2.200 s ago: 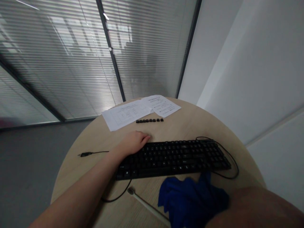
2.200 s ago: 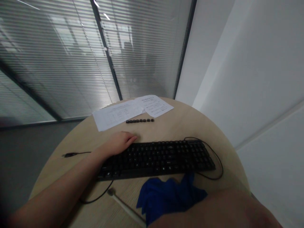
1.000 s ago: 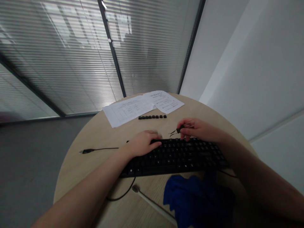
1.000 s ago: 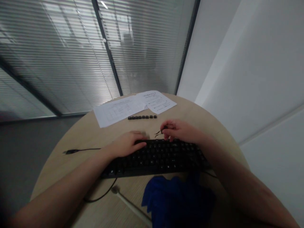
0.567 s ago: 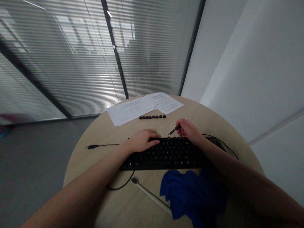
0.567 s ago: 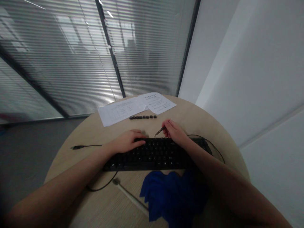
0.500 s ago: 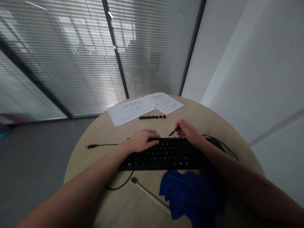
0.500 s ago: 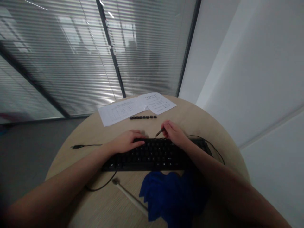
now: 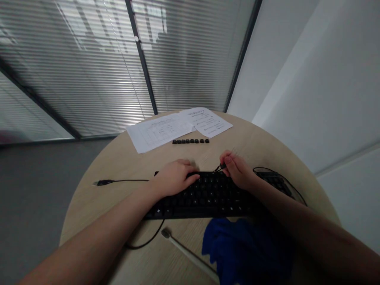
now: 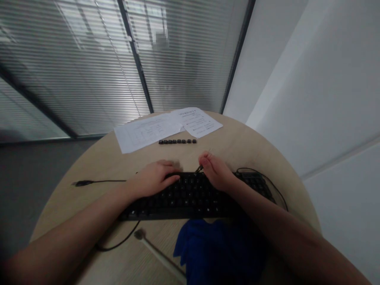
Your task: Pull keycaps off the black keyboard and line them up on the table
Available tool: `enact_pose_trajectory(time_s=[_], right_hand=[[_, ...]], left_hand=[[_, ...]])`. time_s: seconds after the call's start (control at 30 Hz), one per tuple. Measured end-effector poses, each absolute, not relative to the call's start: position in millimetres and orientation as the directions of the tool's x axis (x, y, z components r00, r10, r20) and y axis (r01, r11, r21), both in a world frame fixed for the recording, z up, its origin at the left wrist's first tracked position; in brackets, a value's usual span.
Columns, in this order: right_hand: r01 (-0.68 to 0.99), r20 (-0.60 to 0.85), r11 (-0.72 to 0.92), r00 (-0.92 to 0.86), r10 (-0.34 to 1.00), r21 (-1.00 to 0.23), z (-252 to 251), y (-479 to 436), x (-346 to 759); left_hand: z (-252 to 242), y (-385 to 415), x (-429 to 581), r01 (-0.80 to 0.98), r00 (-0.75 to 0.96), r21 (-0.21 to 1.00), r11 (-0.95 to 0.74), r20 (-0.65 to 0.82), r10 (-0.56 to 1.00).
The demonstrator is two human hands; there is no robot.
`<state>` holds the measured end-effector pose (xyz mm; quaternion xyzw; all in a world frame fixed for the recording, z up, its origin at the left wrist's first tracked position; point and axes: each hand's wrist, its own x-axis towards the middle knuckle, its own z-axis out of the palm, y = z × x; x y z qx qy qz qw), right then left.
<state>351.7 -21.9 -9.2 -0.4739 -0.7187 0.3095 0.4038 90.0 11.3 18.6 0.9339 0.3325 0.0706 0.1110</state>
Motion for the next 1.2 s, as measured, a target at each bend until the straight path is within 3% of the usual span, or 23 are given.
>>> enact_pose_trajectory(time_s=[0.3, 1.2], right_hand=[[0.537, 0.278, 0.381, -0.265, 0.923, -0.753, 8, -28, 341], [0.581, 0.280, 0.399, -0.288, 0.916, -0.709, 3, -29, 339]], left_hand=[[26, 5, 85, 0.640, 0.746, 0.254, -0.725, 0.017, 0.665], [22, 4, 87, 0.661, 0.704, 0.329, -0.674, 0.039, 0.710]])
